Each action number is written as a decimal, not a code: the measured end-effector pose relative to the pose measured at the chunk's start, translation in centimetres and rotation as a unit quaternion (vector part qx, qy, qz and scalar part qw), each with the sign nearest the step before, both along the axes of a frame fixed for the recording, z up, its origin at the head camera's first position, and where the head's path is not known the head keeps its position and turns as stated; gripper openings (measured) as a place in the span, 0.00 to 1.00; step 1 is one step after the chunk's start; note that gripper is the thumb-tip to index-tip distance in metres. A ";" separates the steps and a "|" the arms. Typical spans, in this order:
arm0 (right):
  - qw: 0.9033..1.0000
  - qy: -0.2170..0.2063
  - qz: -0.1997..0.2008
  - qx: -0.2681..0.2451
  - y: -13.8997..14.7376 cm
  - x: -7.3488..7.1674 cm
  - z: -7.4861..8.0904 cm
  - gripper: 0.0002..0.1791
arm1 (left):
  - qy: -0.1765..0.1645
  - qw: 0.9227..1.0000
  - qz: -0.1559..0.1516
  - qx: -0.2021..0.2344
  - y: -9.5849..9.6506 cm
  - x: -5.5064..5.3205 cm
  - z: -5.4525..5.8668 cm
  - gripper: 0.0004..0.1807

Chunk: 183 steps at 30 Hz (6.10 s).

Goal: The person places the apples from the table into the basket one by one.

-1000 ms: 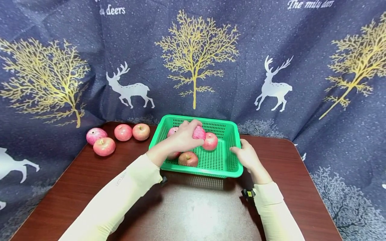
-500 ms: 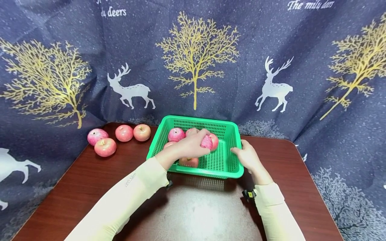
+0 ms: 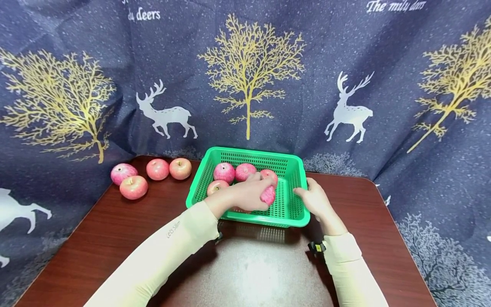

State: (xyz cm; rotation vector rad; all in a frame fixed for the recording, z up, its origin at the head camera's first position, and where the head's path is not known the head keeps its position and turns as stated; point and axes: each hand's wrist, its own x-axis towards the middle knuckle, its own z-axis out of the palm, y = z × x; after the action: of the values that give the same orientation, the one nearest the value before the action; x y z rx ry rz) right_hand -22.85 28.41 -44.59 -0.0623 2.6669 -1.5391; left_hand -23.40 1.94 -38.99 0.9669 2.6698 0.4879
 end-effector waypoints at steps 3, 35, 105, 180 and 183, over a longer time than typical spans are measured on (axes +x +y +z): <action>1.000 0.000 -0.001 -0.002 -0.1 0.0 0.0 0.32 | 0.002 1.000 -0.005 -0.018 0.3 0.1 -0.2 0.43; 1.000 -0.005 0.001 0.016 0.1 -0.1 0.1 0.33 | -0.009 0.998 -0.042 -0.040 0.3 -0.6 -2.7 0.24; 1.000 -0.003 0.005 -0.002 0.0 0.0 -0.1 0.33 | -0.004 0.989 0.071 0.129 -6.2 -0.9 3.1 0.45; 1.000 -0.011 0.003 0.000 -0.2 0.0 0.4 0.34 | 0.172 0.890 0.393 0.152 -29.9 1.0 -1.6 0.46; 1.000 -0.013 0.000 0.000 -0.2 0.1 0.4 0.34 | 0.177 0.893 0.396 0.122 -30.1 0.8 -2.1 0.46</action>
State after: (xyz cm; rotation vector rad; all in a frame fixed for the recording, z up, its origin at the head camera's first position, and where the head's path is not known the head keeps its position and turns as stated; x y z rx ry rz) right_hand -22.74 28.25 -44.15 -0.0404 2.6476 -1.5280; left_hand -22.61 -28.20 -41.07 -0.0753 3.3326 0.8896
